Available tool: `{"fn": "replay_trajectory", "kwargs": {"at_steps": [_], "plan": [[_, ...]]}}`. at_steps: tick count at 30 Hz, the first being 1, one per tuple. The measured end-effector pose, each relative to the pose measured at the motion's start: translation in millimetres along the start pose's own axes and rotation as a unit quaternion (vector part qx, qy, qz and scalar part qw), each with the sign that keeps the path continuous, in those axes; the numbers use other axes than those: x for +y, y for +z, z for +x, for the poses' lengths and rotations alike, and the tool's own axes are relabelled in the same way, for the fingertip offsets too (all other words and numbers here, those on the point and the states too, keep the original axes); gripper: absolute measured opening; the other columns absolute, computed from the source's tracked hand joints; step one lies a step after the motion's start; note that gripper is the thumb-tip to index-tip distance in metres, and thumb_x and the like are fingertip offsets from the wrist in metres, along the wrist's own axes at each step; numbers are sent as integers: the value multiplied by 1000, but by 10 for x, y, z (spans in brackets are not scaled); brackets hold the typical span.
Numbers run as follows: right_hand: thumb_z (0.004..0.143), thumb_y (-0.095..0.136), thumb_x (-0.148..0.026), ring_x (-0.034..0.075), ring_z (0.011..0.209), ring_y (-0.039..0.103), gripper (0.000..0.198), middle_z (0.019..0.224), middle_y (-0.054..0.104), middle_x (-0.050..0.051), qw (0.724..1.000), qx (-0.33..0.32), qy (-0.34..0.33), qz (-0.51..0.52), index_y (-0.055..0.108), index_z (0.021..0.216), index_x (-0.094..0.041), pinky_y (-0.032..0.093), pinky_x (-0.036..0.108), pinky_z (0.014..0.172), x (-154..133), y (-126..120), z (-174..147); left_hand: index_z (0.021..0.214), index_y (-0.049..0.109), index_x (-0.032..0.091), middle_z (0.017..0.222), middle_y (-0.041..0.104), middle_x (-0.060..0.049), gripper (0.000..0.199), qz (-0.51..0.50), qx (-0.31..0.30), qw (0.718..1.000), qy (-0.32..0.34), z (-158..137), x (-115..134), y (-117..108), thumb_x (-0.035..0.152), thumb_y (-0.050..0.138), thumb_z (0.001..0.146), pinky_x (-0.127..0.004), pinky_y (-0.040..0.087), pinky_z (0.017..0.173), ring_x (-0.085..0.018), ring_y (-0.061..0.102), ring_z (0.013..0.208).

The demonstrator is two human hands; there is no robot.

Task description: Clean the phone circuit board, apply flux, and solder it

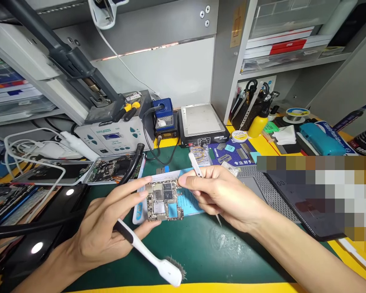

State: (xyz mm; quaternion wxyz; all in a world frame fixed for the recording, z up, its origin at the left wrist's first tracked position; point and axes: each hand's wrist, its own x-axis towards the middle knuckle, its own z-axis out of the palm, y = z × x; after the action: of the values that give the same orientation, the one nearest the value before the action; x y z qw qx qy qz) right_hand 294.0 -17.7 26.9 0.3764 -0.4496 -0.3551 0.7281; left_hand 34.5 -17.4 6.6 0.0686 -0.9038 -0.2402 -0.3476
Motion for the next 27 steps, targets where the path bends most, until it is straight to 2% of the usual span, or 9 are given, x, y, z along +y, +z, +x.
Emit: {"fn": "replay_trajectory", "kwargs": {"at_steps": [5, 9, 12, 15, 18, 22, 27], "plan": [[81, 82, -40, 3, 43, 20, 28, 49, 31, -11, 998, -5, -40, -41, 68, 77, -16, 13, 21, 40, 0, 17, -38, 117, 58, 9, 125, 71, -25, 46, -8, 45, 999, -13, -17, 35, 75, 17, 83, 79, -27, 63, 68, -25, 72, 111], [86, 77, -41, 5, 45, 25, 23, 52, 36, -10, 991, 2, -85, -107, 72, 88, -19, 16, 23, 42, 38, 7, -77, 116, 57, 9, 125, 70, -25, 49, -12, 52, 998, -20, -10, 26, 80, 15, 85, 76, -27, 64, 75, -25, 71, 114], [87, 77, -41, 6, 52, 35, 20, 61, 48, -7, 984, 13, -102, -148, 73, 90, -22, 25, 22, 48, 64, 24, -93, 115, 56, 9, 126, 69, -25, 50, -7, 44, 998, -35, -26, 1, 35, 15, 86, 76, -28, 64, 81, -25, 71, 114], [86, 78, -43, 10, 66, 46, 20, 78, 60, -2, 978, 16, -102, -179, 74, 91, -24, 33, 24, 57, 76, 60, -89, 112, 56, 9, 126, 69, -25, 46, 11, 34, 999, -41, -38, -12, -7, 15, 85, 77, -26, 63, 80, -24, 73, 110], [84, 78, -46, 14, 73, 51, 22, 85, 65, 0, 974, 30, -91, -203, 74, 90, -25, 33, 27, 58, 80, 83, -84, 108, 55, 10, 123, 71, -24, 41, 32, 31, 999, -31, -37, -8, -15, 15, 84, 79, -25, 63, 75, -23, 75, 104], [85, 76, -46, 16, 76, 52, 22, 84, 65, 0, 970, 48, -82, -225, 73, 87, -24, 34, 27, 60, 88, 72, -92, 104, 55, 10, 123, 71, -25, 36, 25, 18, 999, -29, -53, 10, -5, 18, 82, 82, -23, 61, 65, -20, 77, 93], [86, 75, -47, 15, 72, 50, 22, 82, 65, -1, 967, 47, -99, -232, 74, 89, -24, 35, 27, 61, 110, 46, -93, 103, 56, 10, 122, 71, -24, 37, 34, 10, 999, -32, -92, 24, -34, 18, 84, 81, -24, 60, 63, -16, 76, 81]]}}
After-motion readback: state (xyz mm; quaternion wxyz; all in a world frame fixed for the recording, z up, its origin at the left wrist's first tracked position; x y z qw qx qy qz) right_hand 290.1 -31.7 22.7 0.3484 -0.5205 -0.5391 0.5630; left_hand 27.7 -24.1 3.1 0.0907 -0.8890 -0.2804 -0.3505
